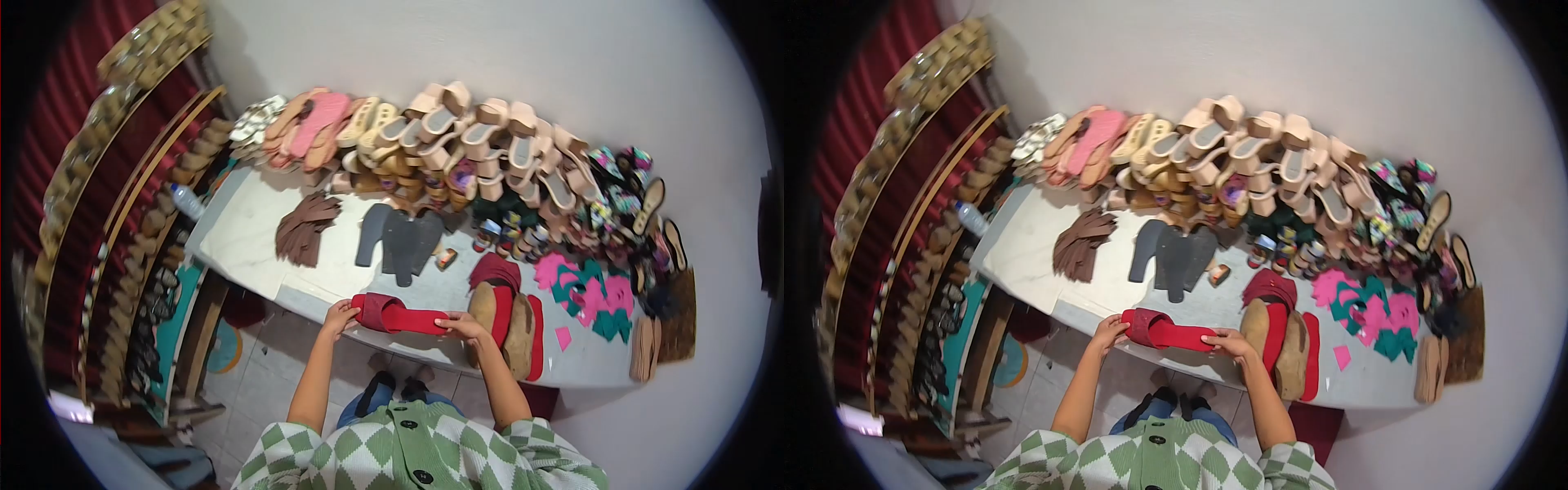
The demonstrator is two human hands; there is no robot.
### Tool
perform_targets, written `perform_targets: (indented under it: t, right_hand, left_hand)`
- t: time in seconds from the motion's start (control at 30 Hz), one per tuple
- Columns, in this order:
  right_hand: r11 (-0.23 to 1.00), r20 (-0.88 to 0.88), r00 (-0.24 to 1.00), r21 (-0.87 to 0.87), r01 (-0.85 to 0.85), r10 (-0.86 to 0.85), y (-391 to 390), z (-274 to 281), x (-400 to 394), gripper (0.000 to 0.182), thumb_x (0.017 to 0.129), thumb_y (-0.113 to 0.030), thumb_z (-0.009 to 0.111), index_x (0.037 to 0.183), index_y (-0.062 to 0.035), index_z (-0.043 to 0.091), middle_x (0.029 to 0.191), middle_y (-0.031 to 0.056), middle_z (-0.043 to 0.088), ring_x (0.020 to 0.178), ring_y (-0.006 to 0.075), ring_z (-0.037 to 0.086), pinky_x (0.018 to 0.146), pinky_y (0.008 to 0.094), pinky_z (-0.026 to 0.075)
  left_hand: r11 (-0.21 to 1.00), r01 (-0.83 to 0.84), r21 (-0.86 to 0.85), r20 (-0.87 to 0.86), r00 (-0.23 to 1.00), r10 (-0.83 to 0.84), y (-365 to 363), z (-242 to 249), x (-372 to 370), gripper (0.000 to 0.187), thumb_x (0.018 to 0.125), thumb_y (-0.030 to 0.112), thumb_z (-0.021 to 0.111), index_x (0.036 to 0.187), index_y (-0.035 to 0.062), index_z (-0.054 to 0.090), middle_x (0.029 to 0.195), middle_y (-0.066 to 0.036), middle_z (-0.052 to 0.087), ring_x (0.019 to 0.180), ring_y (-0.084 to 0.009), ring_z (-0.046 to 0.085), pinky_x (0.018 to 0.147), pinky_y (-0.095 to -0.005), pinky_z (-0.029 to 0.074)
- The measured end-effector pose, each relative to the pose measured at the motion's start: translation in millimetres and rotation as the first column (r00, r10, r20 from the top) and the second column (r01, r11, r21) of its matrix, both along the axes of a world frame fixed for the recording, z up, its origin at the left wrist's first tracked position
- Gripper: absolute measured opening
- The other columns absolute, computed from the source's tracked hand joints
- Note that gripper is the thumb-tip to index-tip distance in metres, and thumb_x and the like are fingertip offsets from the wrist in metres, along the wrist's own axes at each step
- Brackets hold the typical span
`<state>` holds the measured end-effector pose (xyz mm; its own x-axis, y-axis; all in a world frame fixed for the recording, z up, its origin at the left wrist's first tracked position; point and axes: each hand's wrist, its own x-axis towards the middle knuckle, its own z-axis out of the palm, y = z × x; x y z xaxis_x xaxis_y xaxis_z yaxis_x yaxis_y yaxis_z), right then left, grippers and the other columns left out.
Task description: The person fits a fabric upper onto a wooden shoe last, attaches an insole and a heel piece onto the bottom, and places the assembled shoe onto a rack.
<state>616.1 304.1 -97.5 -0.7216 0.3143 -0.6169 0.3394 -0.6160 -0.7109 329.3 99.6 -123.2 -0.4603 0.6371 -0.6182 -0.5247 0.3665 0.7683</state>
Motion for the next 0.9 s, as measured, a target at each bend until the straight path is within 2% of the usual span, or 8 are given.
perform_targets:
  t: [0.07,0.17,0.2,0.37,0.43,0.57,0.7,0.9]
  right_hand:
    - [0.998,-0.021,0.998,-0.023,-0.051,0.051,-7,18,-12,0.045,0.078,-0.022,0.073,0.112,0.0007,0.057,0.096,0.0060,0.064,0.080,0.0135,0.061,0.070,0.0265,0.051]
    - [0.989,-0.107,0.992,-0.119,-0.086,0.073,-19,10,-37,0.042,0.080,-0.022,0.071,0.112,0.0008,0.057,0.099,0.0075,0.063,0.085,0.0154,0.062,0.073,0.0290,0.052]
    - [0.985,-0.117,0.986,-0.111,-0.133,0.120,-24,9,-46,0.039,0.084,-0.024,0.066,0.114,0.0003,0.056,0.101,0.0090,0.063,0.088,0.0183,0.062,0.078,0.0316,0.052]
    - [0.960,-0.045,0.976,-0.176,-0.219,0.214,-62,22,-112,0.043,0.082,-0.025,0.068,0.112,0.0022,0.056,0.101,0.0109,0.063,0.090,0.0203,0.063,0.080,0.0334,0.053]
    - [0.956,-0.051,0.964,-0.127,-0.266,0.261,-80,43,-142,0.044,0.079,-0.026,0.072,0.109,0.0028,0.057,0.100,0.0111,0.063,0.089,0.0186,0.063,0.078,0.0328,0.055]
    - [0.952,-0.066,0.952,-0.055,-0.301,0.298,-129,51,-205,0.041,0.076,-0.021,0.074,0.107,0.0020,0.058,0.098,0.0097,0.064,0.091,0.0185,0.063,0.085,0.0352,0.051]
    - [0.909,-0.120,0.927,-0.184,-0.373,0.356,-163,38,-240,0.042,0.078,-0.015,0.070,0.112,0.0048,0.055,0.104,0.0136,0.062,0.098,0.0219,0.060,0.090,0.0368,0.047]
    - [0.870,-0.133,0.903,-0.242,-0.430,0.409,-211,51,-295,0.043,0.079,-0.015,0.069,0.114,0.0050,0.053,0.107,0.0139,0.061,0.101,0.0224,0.059,0.092,0.0379,0.046]
  left_hand:
    - [0.993,-0.115,0.037,0.005,0.993,0.114,-19,11,3,0.036,0.080,0.009,0.067,0.112,0.0078,0.051,0.101,0.000,0.060,0.093,-0.0135,0.059,0.077,-0.0311,0.051]
    - [0.961,-0.262,0.083,-0.006,0.965,0.263,-51,27,0,0.037,0.079,0.010,0.069,0.112,0.0075,0.052,0.105,0.000,0.057,0.097,-0.0134,0.056,0.079,-0.0312,0.051]
    - [0.947,-0.301,0.110,-0.017,0.952,0.304,-64,28,-2,0.036,0.079,0.010,0.069,0.112,0.0072,0.052,0.106,-0.001,0.056,0.097,-0.0139,0.056,0.079,-0.0316,0.051]
    - [0.868,-0.454,0.200,-0.053,0.880,0.472,-129,64,-28,0.033,0.081,0.010,0.068,0.111,0.0053,0.054,0.113,-0.006,0.053,0.104,-0.0162,0.054,0.083,-0.0323,0.050]
    - [0.853,-0.480,0.203,-0.071,0.862,0.502,-158,63,-44,0.033,0.082,0.012,0.067,0.112,0.0054,0.054,0.111,-0.007,0.055,0.102,-0.0161,0.056,0.085,-0.0315,0.049]
    - [0.798,-0.561,0.219,-0.110,0.799,0.591,-218,74,-81,0.036,0.082,0.013,0.067,0.115,0.0056,0.052,0.104,-0.006,0.060,0.097,-0.0133,0.057,0.079,-0.0278,0.048]
    - [0.759,-0.614,0.217,-0.190,0.736,0.649,-260,83,-109,0.038,0.082,0.015,0.067,0.116,0.0056,0.052,0.099,-0.004,0.062,0.093,-0.0108,0.058,0.075,-0.0249,0.047]
    - [0.720,-0.670,0.181,-0.234,0.682,0.693,-313,85,-161,0.033,0.081,0.016,0.069,0.108,0.0042,0.055,0.097,-0.003,0.062,0.085,-0.0101,0.059,0.070,-0.0223,0.046]
